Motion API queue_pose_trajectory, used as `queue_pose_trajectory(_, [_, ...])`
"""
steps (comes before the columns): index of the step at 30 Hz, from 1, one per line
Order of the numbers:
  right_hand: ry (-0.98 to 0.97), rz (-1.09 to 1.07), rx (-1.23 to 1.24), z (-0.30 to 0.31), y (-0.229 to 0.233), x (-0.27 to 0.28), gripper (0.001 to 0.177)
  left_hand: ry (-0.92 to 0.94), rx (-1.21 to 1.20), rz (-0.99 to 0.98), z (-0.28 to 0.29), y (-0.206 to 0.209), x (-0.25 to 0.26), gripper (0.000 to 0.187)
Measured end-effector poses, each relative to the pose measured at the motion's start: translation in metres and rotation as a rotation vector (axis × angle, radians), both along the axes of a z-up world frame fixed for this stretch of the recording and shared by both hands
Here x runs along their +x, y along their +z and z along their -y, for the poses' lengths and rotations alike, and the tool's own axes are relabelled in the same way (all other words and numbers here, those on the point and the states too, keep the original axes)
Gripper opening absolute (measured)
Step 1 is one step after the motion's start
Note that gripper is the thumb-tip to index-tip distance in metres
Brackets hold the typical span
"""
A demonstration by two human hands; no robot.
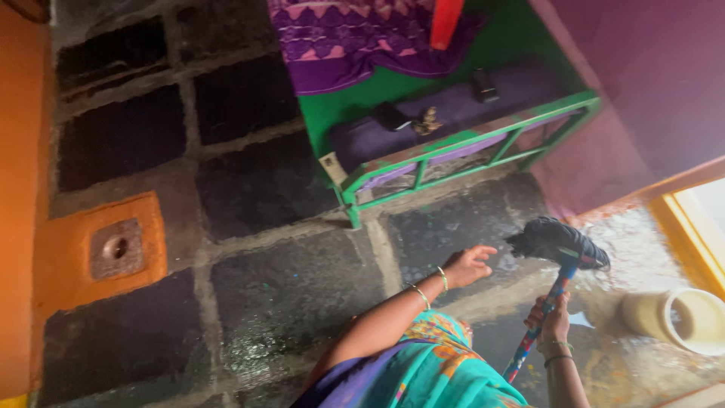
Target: The person mops a dark tiled floor using a blue and white patterned mop and a white bucket of water. They repeatedly dip the mop into the bucket, wring it out, and scrub the floor around a green metal bed frame and a wooden TV stand.
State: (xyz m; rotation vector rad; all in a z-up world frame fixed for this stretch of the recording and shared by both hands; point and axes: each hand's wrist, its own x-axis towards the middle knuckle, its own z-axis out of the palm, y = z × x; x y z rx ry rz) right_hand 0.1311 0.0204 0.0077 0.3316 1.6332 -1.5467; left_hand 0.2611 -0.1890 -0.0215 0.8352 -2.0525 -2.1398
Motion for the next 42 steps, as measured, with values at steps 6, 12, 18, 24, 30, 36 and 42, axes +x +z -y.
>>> queue_pose_trajectory(6, [0.116, 0.080, -0.057, 0.089, -0.013, 0.070, 0.067, 0.049, -0.114, 0.054, 0.080, 0.009, 0.122, 0.058])
queue_pose_trajectory(12, [0.257, 0.128, -0.079, 0.173, -0.025, 0.146, 0.069, 0.091, -0.165, 0.029, 0.131, 0.014, 0.203, 0.059])
queue_pose_trajectory(18, [0.404, 0.235, -0.127, 0.239, -0.030, 0.211, 0.069, 0.127, -0.262, 0.062, 0.173, 0.013, 0.250, 0.061])
queue_pose_trajectory(24, [0.535, 0.260, -0.087, 0.306, -0.029, 0.250, 0.069, 0.120, -0.322, 0.081, 0.219, 0.012, 0.299, 0.059])
queue_pose_trajectory(30, [0.675, 0.219, -0.014, 0.385, -0.026, 0.308, 0.066, 0.172, -0.313, 0.162, 0.287, 0.024, 0.361, 0.060])
queue_pose_trajectory(36, [0.931, 0.210, -0.021, 0.468, -0.020, 0.366, 0.032, 0.190, -0.407, 0.142, 0.371, 0.023, 0.435, 0.060])
queue_pose_trajectory(42, [1.136, 0.305, -0.120, 0.546, -0.012, 0.416, 0.034, 0.326, -0.353, 0.195, 0.409, 0.030, 0.503, 0.061])
